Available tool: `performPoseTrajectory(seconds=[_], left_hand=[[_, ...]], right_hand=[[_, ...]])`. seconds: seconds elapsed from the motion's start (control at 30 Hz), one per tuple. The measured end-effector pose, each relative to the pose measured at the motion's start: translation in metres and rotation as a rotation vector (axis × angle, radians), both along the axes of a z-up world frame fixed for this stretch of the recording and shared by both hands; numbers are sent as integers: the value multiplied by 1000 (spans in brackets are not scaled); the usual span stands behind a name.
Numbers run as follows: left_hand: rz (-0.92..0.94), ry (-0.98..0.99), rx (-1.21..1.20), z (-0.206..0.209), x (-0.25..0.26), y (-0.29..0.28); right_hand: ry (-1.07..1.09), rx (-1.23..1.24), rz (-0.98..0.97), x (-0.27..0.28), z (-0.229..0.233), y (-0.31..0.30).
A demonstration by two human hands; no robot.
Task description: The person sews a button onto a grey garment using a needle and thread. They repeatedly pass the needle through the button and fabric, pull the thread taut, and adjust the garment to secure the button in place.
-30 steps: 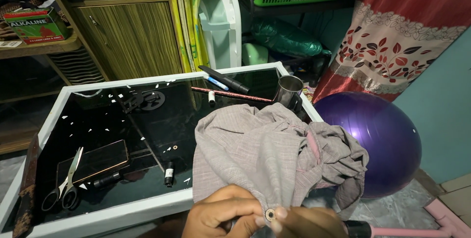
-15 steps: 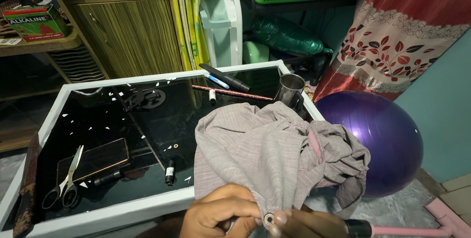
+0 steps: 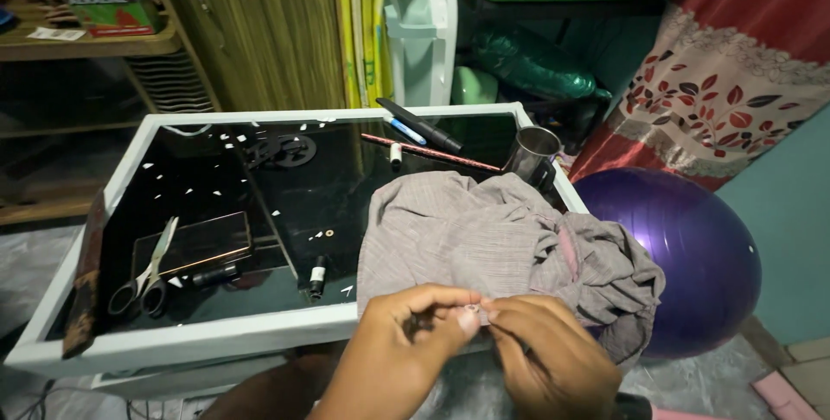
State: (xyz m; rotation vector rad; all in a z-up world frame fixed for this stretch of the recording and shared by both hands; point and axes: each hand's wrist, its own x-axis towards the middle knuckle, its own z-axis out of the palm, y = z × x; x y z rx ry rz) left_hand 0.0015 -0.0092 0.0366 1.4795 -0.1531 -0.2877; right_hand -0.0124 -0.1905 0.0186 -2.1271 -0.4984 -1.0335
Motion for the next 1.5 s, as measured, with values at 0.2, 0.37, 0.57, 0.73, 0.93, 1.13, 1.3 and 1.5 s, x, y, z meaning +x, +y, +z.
performPoseTrajectory(seconds=[0.2,0.37,0.57,0.73,0.93,1.13,1.3,1.5], left_hand=[[284,-275,107,-6,5,-10],[309,-708,121,-10,11,-19],[236,-799,359,-7,14,-30],[264,-839,316,0,13,-32],[281,-850,307,1,13,-24],[324,-787,276,6,15,-20],[259,-818,262,15,9,-18],[199,-921,299,19,2,-21]], right_hand=[[-46,-162,-120,8,-6,1],[-38,-210,-100,15,-18,0],[251,46,-338,16,-29,-9],[353,225,-109,30,-33,-24],[1013,1032,419,39,-37,-50],[909,994,1008,16,-30,-37],[913,1198,531,6,-13,-20],[507,708,198,2,-17,-5]])
